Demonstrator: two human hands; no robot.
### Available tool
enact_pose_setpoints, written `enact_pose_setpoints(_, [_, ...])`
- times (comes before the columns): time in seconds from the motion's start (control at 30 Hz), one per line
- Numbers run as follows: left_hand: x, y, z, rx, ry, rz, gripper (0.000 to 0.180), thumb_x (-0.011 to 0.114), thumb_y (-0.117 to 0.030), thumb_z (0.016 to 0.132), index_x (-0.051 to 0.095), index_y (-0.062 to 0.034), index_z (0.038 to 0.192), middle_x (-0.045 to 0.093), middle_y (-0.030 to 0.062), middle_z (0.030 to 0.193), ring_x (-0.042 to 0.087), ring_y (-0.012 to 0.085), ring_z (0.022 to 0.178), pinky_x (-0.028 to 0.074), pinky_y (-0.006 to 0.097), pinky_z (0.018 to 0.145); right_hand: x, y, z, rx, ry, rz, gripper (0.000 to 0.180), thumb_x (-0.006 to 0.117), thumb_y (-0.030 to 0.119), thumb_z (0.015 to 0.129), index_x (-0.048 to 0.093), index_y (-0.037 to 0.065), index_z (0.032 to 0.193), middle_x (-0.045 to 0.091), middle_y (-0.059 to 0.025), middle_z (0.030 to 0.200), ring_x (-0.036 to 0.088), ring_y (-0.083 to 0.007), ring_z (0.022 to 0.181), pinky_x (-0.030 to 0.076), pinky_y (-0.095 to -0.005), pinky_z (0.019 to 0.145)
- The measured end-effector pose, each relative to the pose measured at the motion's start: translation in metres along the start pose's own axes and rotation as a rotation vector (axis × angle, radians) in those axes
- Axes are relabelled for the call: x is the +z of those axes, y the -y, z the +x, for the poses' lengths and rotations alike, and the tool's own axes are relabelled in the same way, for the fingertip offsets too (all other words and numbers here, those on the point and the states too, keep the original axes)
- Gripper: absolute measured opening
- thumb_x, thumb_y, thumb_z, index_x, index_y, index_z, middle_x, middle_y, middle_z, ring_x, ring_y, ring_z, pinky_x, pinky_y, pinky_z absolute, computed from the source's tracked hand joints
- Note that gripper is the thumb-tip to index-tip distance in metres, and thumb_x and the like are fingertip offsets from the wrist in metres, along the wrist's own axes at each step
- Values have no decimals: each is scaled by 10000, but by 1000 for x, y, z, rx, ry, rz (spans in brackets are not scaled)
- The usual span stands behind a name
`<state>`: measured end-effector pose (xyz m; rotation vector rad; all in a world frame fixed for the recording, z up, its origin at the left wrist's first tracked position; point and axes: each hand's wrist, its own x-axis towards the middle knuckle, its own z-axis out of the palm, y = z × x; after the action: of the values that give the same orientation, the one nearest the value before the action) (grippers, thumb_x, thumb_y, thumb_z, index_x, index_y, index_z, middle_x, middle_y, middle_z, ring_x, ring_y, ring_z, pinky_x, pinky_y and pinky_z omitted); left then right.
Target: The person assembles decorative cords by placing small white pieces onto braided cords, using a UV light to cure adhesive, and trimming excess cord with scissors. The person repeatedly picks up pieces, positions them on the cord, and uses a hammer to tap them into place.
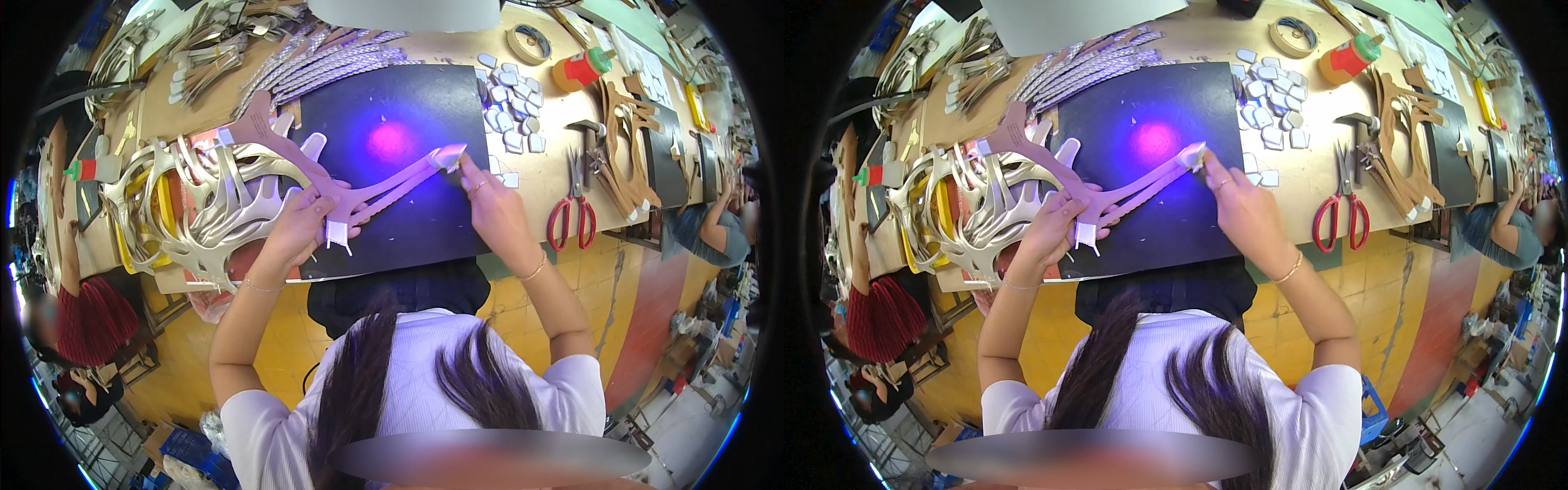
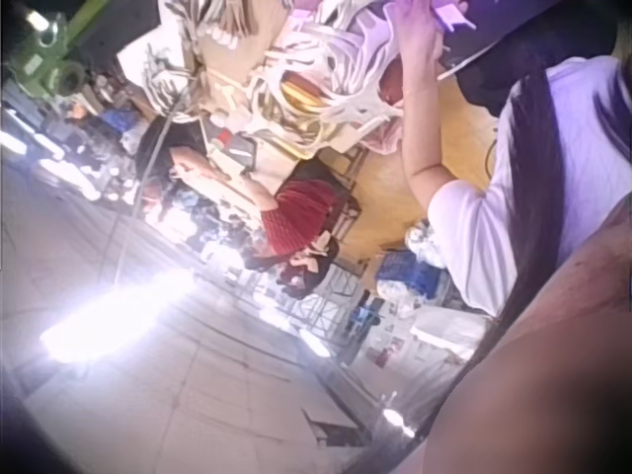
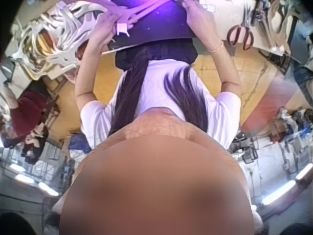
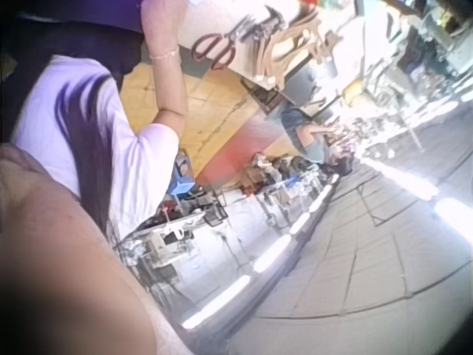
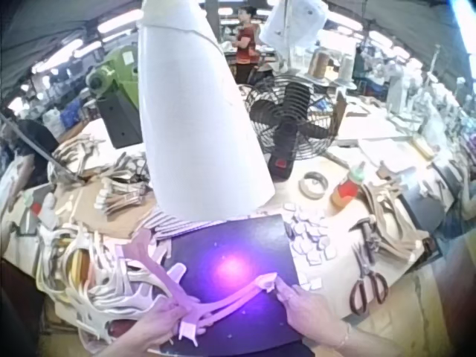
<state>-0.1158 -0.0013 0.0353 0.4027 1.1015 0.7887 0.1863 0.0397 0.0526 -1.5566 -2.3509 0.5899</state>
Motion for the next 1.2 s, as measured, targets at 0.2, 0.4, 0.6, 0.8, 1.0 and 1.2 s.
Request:
enact_pose_setpoints(0.2, [1,-1,-2,14,5,31,322,445,-91,1037,420,48,1327,559,214,1266,656,318,1105,637,414,834,9,-7,-10,-238,-399,161,515,591,100,961,487,133,1465,564,-115,773,595,-310,584,488,-416,519])
enact_pose_setpoints(0.4, [2,-1,-2,26,-10,34,321,438,-82,1035,420,52,1326,580,212,1238,661,317,1092,639,406,823,7,-4,-17,-149,-296,98,495,584,48,962,511,121,1446,575,-119,775,591,-322,614,499,-394,558])
enact_pose_setpoints(0.6, [1,0,-1,13,-14,19,322,422,-72,1036,415,55,1332,576,220,1246,665,325,1088,643,403,809,2,-1,-6,-144,-136,-84,538,593,118,961,474,161,1483,551,-106,764,590,-287,560,499,-402,516])
enact_pose_setpoints(0.8, [4,-3,-1,-44,-35,-76,324,409,-70,1039,411,64,1334,588,234,1218,684,344,1043,647,386,785,-6,6,7,-89,41,-108,476,571,101,977,506,149,1446,604,-131,803,625,-324,641,508,-423,557])
enact_pose_setpoints(1.0, [3,-5,-1,-51,-10,-49,317,420,-73,1040,421,61,1326,597,229,1208,682,343,1054,645,395,794,-2,3,4,-49,59,-107,495,542,151,987,470,175,1475,589,-120,797,618,-324,589,517,-437,537])
enact_pose_setpoints(1.2, [-5,-4,-14,59,-84,83,349,452,-96,1040,424,46,1358,603,234,1243,668,328,1097,628,400,837,0,-20,5,-67,-300,8,478,630,145,943,565,201,1412,580,-81,794,601,-274,665,518,-395,602])
